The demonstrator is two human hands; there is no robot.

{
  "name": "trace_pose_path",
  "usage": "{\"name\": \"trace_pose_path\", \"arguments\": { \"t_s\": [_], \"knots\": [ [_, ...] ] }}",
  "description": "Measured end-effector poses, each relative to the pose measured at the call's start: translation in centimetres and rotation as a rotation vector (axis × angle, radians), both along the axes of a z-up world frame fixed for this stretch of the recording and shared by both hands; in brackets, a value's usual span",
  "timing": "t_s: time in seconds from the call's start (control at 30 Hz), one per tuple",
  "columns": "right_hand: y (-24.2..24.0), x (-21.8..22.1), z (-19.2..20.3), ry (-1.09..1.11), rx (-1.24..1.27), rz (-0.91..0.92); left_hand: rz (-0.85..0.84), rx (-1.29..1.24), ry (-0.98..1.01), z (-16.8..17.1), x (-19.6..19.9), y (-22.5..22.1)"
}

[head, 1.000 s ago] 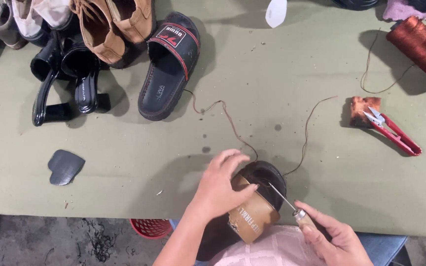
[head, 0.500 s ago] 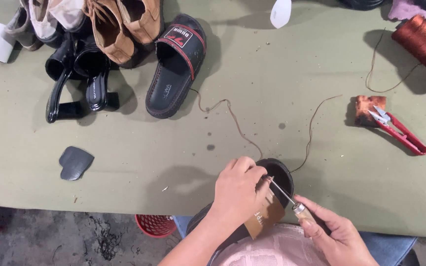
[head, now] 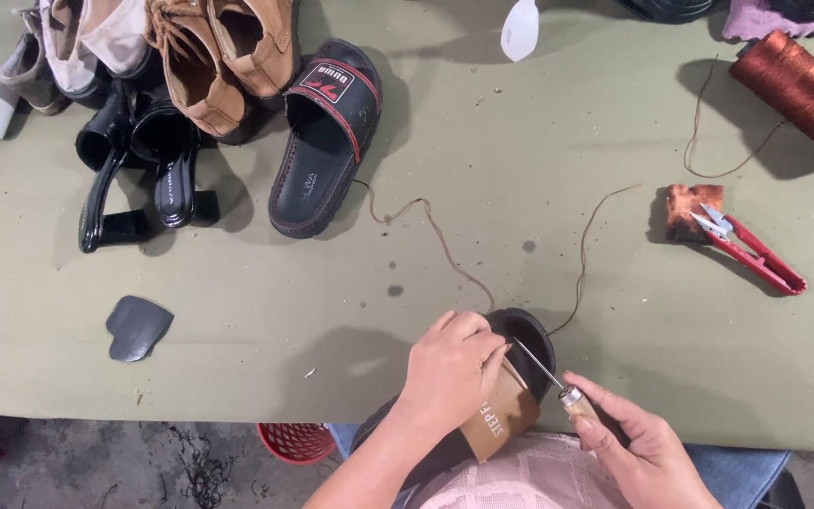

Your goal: Hand-sewing a sandal strap to the sole using a stitching awl and thread on a repair workbench.

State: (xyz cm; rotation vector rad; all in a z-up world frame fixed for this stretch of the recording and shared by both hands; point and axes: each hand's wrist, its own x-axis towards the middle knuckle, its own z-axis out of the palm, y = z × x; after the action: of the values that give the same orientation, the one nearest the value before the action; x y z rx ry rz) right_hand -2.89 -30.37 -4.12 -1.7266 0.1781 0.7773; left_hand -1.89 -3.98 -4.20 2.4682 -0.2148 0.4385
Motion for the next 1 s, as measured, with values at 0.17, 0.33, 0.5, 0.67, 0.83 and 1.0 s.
{"name": "trace_pose_path", "arguments": {
  "t_s": [0.17,0.33,0.5,0.67,0.83,1.0],
  "knots": [
    [-0.3,0.9,0.6,-0.021,-0.189,0.095,-0.028,-0.105,0.215,0.1,0.5,0.4],
    [-0.5,1.2,0.4,-0.026,-0.261,0.185,-0.099,-0.151,0.642,2.3,2.2,1.0],
    [-0.2,1.3,1.3,0.039,-0.356,0.193,-0.109,-0.124,0.734,2.7,2.6,0.8],
    [-2.2,2.1,1.5,-0.236,-0.427,0.2,-0.165,-0.08,0.915,4.9,4.1,0.8],
    [-2.8,4.7,1.1,-0.42,-0.91,0.25,-0.19,-0.049,1.055,5.1,6.2,1.6],
    [-2.4,4.8,-2.4,-0.976,-1.053,0.284,-0.209,-0.18,1.175,7.0,8.2,2.1]
  ]
}}
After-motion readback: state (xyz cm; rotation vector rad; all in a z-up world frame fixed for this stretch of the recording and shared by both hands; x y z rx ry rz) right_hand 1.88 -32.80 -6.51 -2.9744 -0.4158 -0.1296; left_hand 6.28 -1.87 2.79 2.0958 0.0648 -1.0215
